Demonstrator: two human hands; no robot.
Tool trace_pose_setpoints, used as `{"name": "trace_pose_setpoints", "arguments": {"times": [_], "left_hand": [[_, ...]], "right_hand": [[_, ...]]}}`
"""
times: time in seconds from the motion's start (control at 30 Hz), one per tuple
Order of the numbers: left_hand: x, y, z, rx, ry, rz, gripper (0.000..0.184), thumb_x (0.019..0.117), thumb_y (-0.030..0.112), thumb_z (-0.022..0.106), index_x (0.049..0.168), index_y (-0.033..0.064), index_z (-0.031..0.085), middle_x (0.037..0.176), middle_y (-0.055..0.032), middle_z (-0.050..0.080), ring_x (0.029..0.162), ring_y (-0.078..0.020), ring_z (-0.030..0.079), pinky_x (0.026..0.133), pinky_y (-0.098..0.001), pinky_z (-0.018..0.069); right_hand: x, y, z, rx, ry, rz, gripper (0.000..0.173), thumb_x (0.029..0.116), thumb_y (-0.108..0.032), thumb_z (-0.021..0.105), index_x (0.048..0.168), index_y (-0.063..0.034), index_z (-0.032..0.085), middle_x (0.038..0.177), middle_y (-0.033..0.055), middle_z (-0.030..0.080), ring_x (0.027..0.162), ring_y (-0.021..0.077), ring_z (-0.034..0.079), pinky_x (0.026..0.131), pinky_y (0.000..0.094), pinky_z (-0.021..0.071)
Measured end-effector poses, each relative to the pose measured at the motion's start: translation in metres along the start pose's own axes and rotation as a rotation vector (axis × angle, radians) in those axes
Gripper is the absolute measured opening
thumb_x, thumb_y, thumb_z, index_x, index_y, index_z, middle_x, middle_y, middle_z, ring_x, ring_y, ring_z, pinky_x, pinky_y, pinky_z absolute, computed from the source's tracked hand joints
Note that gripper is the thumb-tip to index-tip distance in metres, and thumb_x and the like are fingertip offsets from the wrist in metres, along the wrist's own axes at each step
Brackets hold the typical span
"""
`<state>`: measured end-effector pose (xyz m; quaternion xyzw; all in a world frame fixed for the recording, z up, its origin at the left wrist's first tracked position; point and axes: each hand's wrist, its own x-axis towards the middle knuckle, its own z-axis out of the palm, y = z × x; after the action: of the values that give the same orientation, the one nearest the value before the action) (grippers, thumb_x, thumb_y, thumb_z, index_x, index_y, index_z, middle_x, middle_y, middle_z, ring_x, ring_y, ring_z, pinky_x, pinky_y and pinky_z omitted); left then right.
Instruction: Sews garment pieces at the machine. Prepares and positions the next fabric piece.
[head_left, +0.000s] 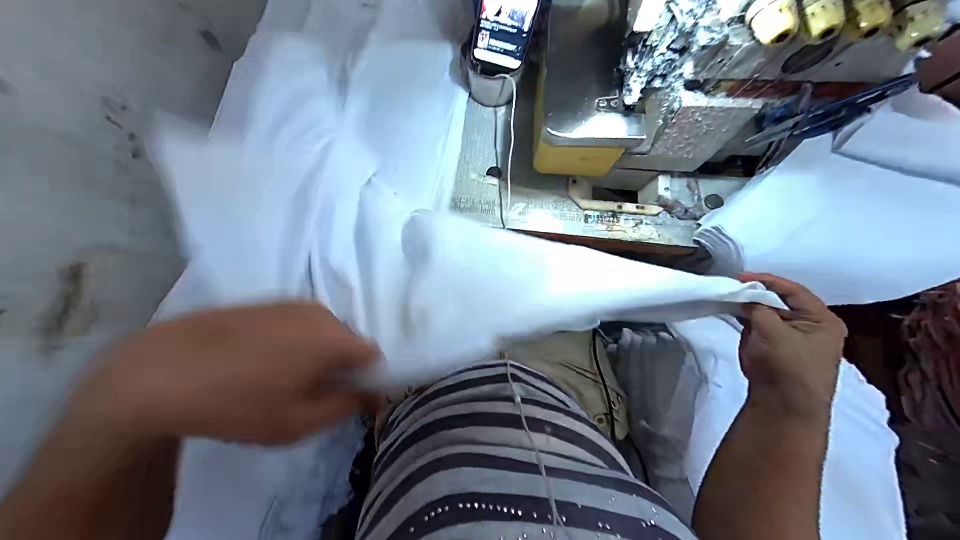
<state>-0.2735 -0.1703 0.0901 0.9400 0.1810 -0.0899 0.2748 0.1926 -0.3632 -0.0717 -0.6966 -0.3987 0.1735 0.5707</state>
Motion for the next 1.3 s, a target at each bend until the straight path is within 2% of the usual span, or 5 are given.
{"name": "trace_pose_setpoints", "arguments": {"times": [0.2,0.53,0.77,1.17,1.3], "left_hand": [[0.11,0.017,0.159,-0.815,0.089,0.434,0.039,0.1046,0.02,0.045,0.112,-0.006,0.073,0.117,-0.0179,0.071,0.115,-0.0242,0.065,0.102,-0.0437,0.0471],[0.126,-0.005,0.197,-0.718,0.29,0.135,0.031,0.1037,0.014,0.048,0.103,-0.0023,0.074,0.099,-0.0109,0.07,0.096,-0.0146,0.065,0.089,-0.0306,0.0517],[0.067,-0.11,0.22,-0.178,0.415,-0.547,0.025,0.1005,0.007,0.06,0.123,0.0039,0.071,0.142,-0.0251,0.057,0.137,-0.0495,0.047,0.107,-0.0716,0.0344],[0.058,-0.139,0.209,-0.4,0.659,-0.361,0.022,0.1013,0.004,0.054,0.11,-0.0134,0.065,0.125,-0.0282,0.065,0.122,-0.0377,0.063,0.107,-0.0516,0.0472],[0.014,-0.117,0.129,-0.403,0.95,-0.27,0.021,0.1033,0.01,0.052,0.115,-0.0072,0.058,0.112,-0.0077,0.066,0.101,-0.002,0.063,0.092,-0.023,0.0522]], "right_hand": [[-0.007,-0.007,0.013,-0.823,-0.316,0.319,0.041,0.0982,0.005,0.045,0.137,0.0141,0.054,0.136,0.0435,0.049,0.129,0.0579,0.048,0.107,0.0687,0.0378],[-0.038,0.002,0.15,-0.685,-0.854,-0.01,0.02,0.0993,-0.006,0.062,0.111,0.0069,0.073,0.113,0.0273,0.068,0.109,0.0449,0.065,0.092,0.0611,0.0526],[-0.049,0.033,0.142,-0.734,-0.806,0.054,0.021,0.1012,-0.008,0.057,0.107,0.0083,0.069,0.109,0.0282,0.066,0.109,0.0474,0.063,0.09,0.0623,0.051],[-0.04,-0.039,0.093,-0.541,-0.068,-0.394,0.021,0.1035,-0.002,0.049,0.103,0.0167,0.058,0.088,0.0247,0.066,0.08,0.0154,0.065,0.079,0.0215,0.0525],[-0.019,-0.088,0.052,-0.583,-0.084,-0.516,0.023,0.1038,-0.005,0.049,0.107,0.0177,0.053,0.089,0.0259,0.064,0.081,0.009,0.063,0.078,0.0191,0.0507]]}}
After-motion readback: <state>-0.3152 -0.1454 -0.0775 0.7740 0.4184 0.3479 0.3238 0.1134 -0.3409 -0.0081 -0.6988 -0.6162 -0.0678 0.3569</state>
